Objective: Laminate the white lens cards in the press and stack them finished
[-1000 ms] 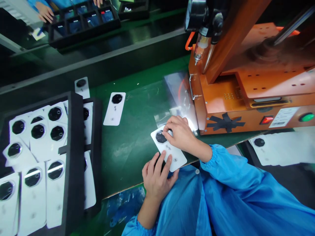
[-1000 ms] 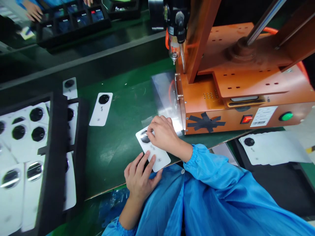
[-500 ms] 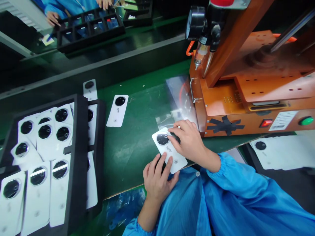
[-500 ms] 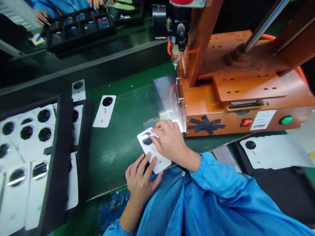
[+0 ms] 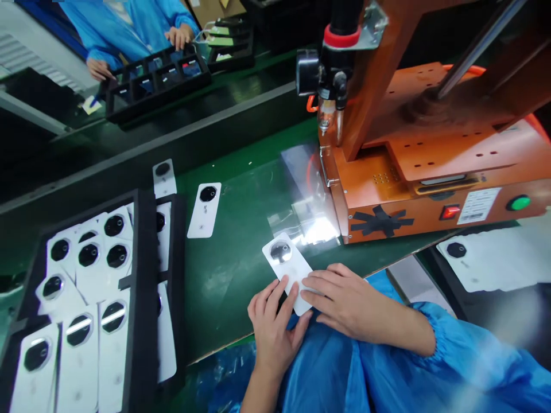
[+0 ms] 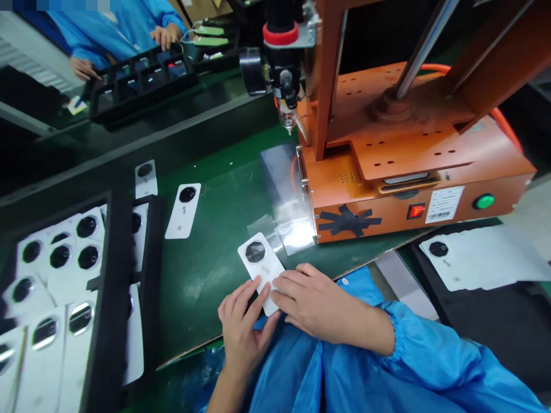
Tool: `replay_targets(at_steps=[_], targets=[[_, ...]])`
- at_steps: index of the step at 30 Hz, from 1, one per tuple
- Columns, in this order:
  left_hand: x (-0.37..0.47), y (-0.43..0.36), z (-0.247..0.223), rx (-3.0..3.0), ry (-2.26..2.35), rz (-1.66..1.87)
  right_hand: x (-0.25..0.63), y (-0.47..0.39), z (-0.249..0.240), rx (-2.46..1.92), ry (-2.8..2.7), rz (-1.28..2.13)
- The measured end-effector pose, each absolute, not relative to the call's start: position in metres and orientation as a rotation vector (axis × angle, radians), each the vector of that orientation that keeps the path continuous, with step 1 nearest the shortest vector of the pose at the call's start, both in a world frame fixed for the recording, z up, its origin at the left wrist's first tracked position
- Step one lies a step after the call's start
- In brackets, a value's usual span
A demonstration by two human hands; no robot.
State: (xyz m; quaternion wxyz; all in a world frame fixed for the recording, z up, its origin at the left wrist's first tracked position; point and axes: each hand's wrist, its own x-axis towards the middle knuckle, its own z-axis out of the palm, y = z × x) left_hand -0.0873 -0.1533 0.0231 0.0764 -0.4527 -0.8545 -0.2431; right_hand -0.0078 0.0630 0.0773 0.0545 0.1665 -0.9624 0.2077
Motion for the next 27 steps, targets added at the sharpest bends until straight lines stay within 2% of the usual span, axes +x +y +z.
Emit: replay_targets(at_steps=[3, 6, 9, 13, 19, 22, 27], targets=[[-0.091, -0.151, 0.035, -1.419, -2.479, -0.756, -0.008, 0.059, 0.076, 0.480, -2.797, 0.443], [-0.104, -0.142, 0.054, -1.515, -2.363, -0.876, -0.007, 0.068, 0.077, 0.456, -2.620, 0.415], [-0.123, -0.119, 0.082, -1.529, -2.319, -1.240, 0.008, 0.088, 0.085, 0.381, -2.444, 0.472], [-0.147, -0.056, 0.118, -1.320, -2.592, -1.681, 0.061, 0.113, 0.103, 0.163, -2.245, 0.600], [-0.157, 0.057, 0.140, -1.393, -2.783, -2.464, 0.148, 0.131, 0.107, -0.323, -2.189, 0.330], [-0.154, 0.082, 0.144, -1.523, -2.905, -2.467, 0.171, 0.138, 0.103, -0.441, -2.115, 0.182], [-0.155, 0.089, 0.143, -1.703, -3.066, -2.071, 0.178, 0.152, 0.109, -0.441, -2.161, 0.029]])
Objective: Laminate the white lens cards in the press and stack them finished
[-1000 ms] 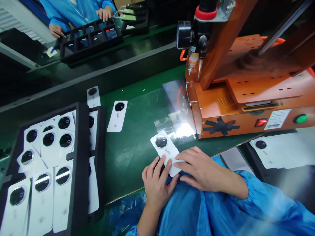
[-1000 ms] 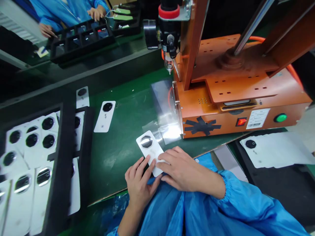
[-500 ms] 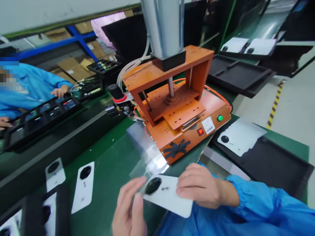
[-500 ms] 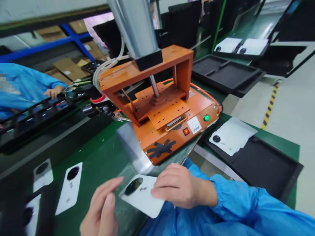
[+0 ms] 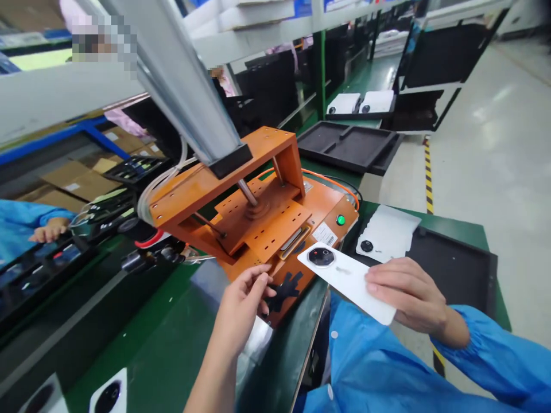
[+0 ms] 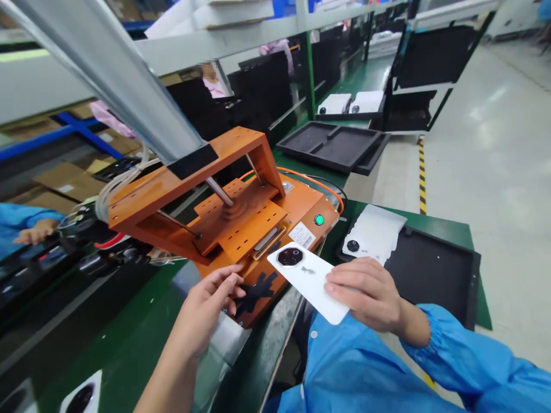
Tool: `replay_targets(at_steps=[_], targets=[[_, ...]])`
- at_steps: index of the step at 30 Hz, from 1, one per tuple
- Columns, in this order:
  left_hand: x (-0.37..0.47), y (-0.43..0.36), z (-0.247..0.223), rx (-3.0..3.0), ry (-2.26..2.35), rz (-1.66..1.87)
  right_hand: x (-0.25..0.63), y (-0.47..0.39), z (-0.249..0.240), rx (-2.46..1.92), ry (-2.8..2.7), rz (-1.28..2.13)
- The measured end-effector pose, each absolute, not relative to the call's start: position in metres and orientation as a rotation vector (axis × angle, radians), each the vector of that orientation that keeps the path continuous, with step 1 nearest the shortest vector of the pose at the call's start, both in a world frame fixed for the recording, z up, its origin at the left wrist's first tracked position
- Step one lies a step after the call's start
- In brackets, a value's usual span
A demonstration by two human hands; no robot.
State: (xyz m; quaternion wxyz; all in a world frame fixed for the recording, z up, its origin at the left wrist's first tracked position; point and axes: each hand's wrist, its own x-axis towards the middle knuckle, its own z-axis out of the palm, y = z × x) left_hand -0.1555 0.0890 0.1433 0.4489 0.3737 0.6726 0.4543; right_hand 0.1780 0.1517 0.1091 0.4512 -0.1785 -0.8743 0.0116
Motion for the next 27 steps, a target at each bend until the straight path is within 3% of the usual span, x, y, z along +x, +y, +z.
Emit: replay_targets(at_steps=[8, 27], targets=[[-0.164, 0.095, 0.137, 0.933, 1.730, 1.059, 0.164, 0.163, 0.115, -0.357, -2.082, -0.168], [-0.162, 0.097, 0.131, 0.948, 1.762, 1.120, 0.163, 0.169, 0.106, -0.408, -2.027, -0.165]])
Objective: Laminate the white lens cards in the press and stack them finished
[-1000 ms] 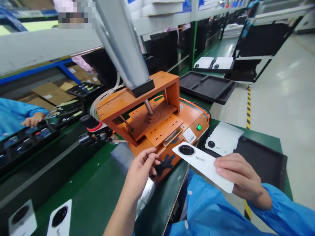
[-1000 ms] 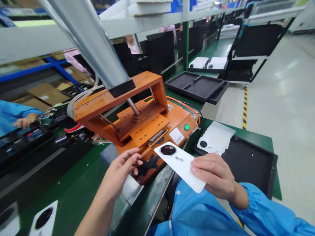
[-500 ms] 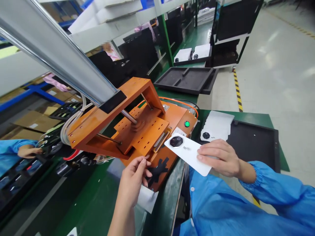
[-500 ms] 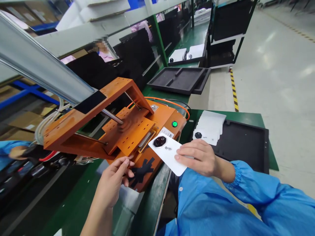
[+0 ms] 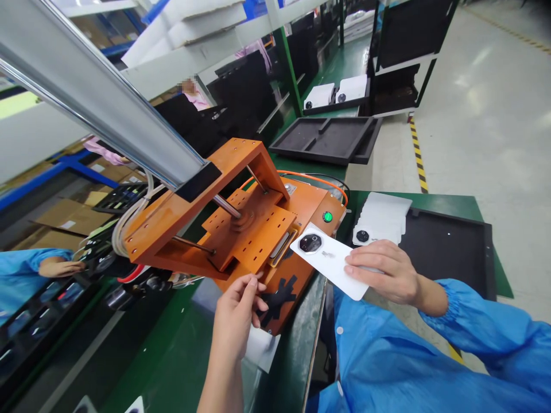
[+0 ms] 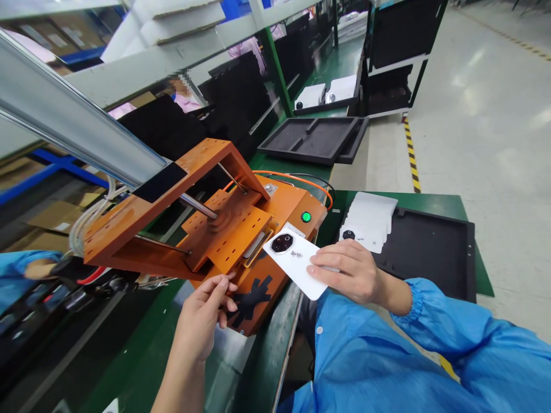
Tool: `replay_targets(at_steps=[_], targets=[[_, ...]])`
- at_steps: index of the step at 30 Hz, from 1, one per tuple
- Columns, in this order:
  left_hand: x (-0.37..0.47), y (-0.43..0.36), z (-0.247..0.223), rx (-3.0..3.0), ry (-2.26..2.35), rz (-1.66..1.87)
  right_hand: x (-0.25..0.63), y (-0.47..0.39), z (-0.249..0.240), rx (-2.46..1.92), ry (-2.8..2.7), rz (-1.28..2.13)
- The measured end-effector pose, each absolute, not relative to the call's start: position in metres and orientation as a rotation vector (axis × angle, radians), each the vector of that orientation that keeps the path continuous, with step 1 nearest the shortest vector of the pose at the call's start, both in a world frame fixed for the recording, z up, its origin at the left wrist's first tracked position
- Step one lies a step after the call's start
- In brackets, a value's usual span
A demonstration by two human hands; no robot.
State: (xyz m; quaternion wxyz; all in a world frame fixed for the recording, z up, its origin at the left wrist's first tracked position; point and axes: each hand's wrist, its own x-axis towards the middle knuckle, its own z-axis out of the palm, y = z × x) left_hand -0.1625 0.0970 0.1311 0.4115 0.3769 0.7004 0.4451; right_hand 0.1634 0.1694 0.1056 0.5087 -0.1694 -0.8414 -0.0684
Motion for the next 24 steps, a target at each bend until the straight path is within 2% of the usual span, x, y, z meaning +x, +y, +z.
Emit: replay_targets(at_steps=[11, 24], targets=[[-0.155, 0.099, 0.132, 0.917, 1.813, 1.142, 0.166, 0.172, 0.101, -0.413, -2.035, -0.154], [-0.125, 0.183, 0.141, 0.714, 1.575, 1.661, 0.144, 0.198, 0.087, -0.403, -2.007, -0.176]])
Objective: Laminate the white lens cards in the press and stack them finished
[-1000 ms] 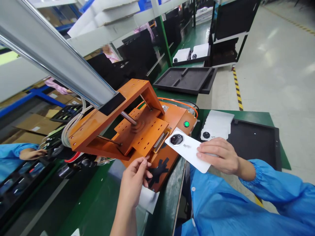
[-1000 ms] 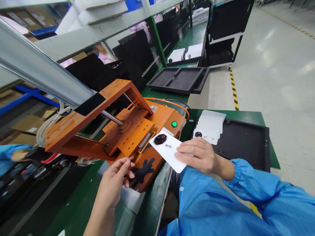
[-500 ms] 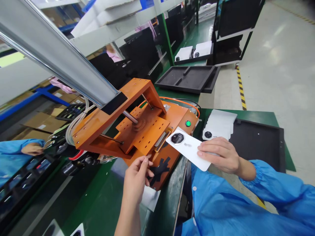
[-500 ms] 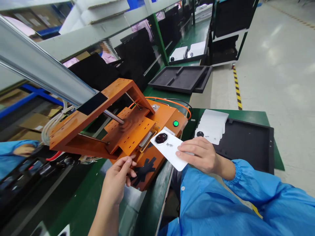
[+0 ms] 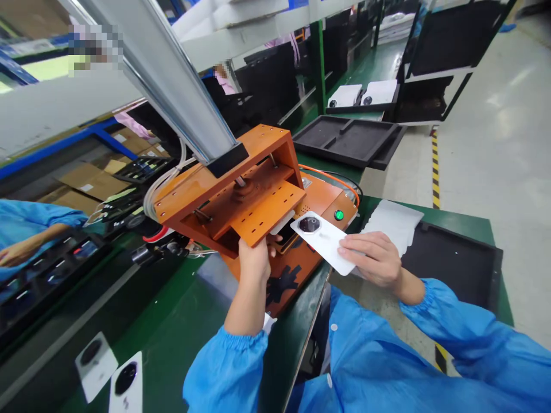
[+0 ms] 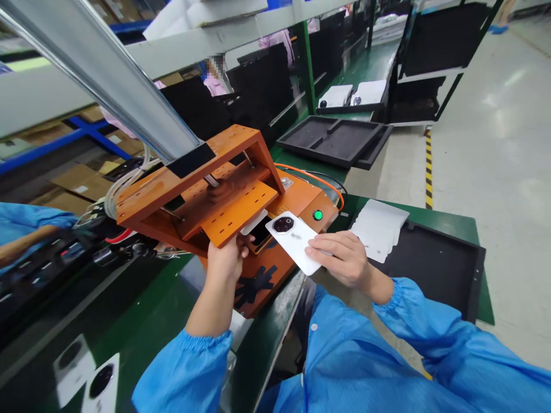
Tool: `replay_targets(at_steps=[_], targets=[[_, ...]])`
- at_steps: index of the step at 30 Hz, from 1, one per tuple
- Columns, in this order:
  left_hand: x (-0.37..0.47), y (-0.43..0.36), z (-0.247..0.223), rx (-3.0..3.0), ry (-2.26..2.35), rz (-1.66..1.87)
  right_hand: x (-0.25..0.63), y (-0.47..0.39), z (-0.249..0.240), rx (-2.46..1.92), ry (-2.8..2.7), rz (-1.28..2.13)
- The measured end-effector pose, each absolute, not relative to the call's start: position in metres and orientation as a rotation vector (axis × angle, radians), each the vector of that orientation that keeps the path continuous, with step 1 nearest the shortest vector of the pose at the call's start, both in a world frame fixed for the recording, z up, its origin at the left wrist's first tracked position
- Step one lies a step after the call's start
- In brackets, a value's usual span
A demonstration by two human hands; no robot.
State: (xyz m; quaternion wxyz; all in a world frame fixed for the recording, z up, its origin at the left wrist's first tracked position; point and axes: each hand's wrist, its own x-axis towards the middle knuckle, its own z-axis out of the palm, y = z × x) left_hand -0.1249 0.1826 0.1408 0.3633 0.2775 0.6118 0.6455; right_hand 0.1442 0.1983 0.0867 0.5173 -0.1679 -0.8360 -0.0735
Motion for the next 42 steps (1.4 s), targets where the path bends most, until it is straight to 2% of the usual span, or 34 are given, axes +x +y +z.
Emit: replay_targets(at_steps=[3, 6, 11, 17, 23, 27, 32, 35, 38, 42], targets=[[-0.117, 0.199, 0.146, 0.666, 1.586, 1.724, 0.124, 0.216, 0.087, -0.372, -1.983, -0.180], [-0.105, 0.181, 0.153, 0.634, 1.604, 1.684, 0.106, 0.233, 0.086, -0.367, -1.968, -0.168], [-0.077, 0.068, 0.144, 0.824, 1.649, 1.436, 0.076, 0.262, 0.087, -0.338, -1.995, -0.079], [-0.064, -0.040, 0.095, 1.074, 1.945, 1.203, 0.033, 0.296, 0.107, -0.214, -2.300, -0.024], [-0.064, -0.050, 0.062, 1.357, 1.907, 1.226, 0.018, 0.303, 0.122, -0.201, -2.471, 0.009], [-0.068, -0.041, 0.061, 1.722, 1.815, 1.217, 0.022, 0.304, 0.133, -0.165, -2.603, 0.077], [-0.075, -0.027, 0.066, 2.166, 1.910, 0.990, 0.030, 0.293, 0.145, -0.188, -2.705, 0.158], [-0.079, -0.014, 0.064, 2.291, 2.065, 0.918, 0.042, 0.264, 0.124, -0.284, -2.553, 0.079], [-0.084, 0.000, 0.057, 2.375, 2.190, 0.897, 0.069, 0.232, 0.079, -0.449, -2.266, 0.034], [-0.089, 0.012, 0.047, 2.432, 2.217, 0.940, 0.119, 0.228, 0.029, -0.943, -1.858, 0.056]])
